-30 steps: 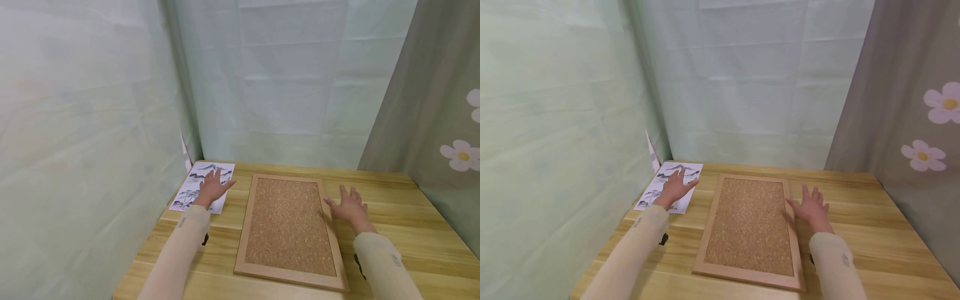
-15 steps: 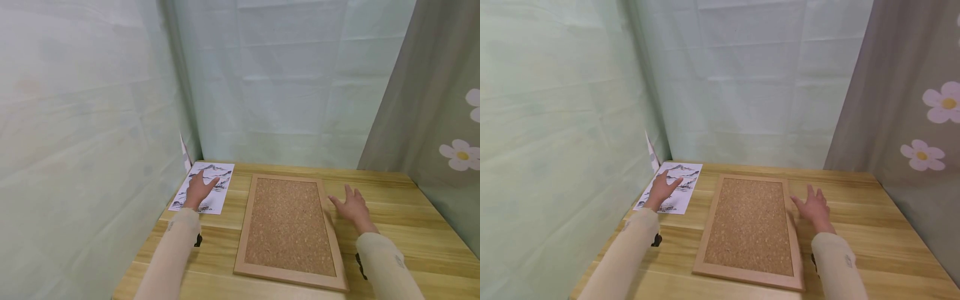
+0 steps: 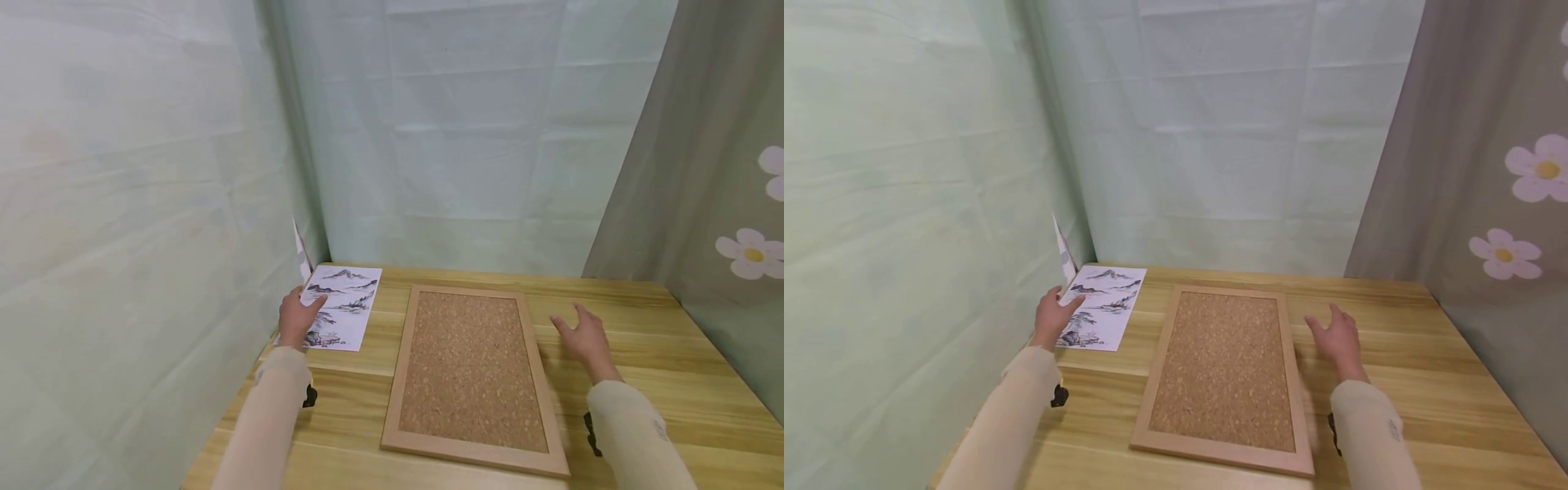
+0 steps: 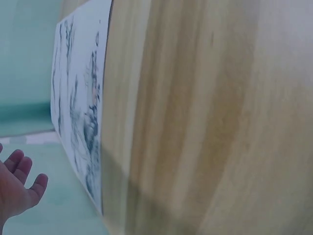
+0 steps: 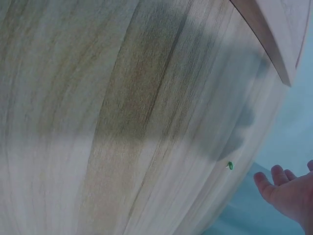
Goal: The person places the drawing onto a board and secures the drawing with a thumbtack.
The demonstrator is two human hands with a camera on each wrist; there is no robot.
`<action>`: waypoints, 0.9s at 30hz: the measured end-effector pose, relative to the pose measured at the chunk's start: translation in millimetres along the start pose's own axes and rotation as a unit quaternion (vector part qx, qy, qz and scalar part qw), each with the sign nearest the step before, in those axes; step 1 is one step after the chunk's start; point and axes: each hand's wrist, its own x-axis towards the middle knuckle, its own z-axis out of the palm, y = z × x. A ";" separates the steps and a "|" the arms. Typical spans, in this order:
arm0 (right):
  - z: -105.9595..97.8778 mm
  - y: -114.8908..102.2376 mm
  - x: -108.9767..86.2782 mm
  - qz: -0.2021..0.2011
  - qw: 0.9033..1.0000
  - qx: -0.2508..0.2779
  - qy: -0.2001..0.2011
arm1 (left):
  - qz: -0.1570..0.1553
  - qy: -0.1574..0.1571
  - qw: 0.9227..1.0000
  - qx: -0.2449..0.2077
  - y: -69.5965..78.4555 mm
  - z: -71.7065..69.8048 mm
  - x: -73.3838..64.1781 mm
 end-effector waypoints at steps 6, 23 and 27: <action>-4.1 1.9 -1.0 0.021 0.999 0.033 0.018 | -0.030 0.001 0.999 -0.011 -18.0 -3.5 -2.4; -11.9 17.9 -7.3 0.066 0.994 0.077 0.027 | -0.052 0.020 0.998 -0.007 -44.5 -6.7 -16.0; -14.7 19.7 -8.8 0.079 0.993 0.087 0.028 | -0.050 0.031 0.998 0.016 -47.6 -8.2 -18.1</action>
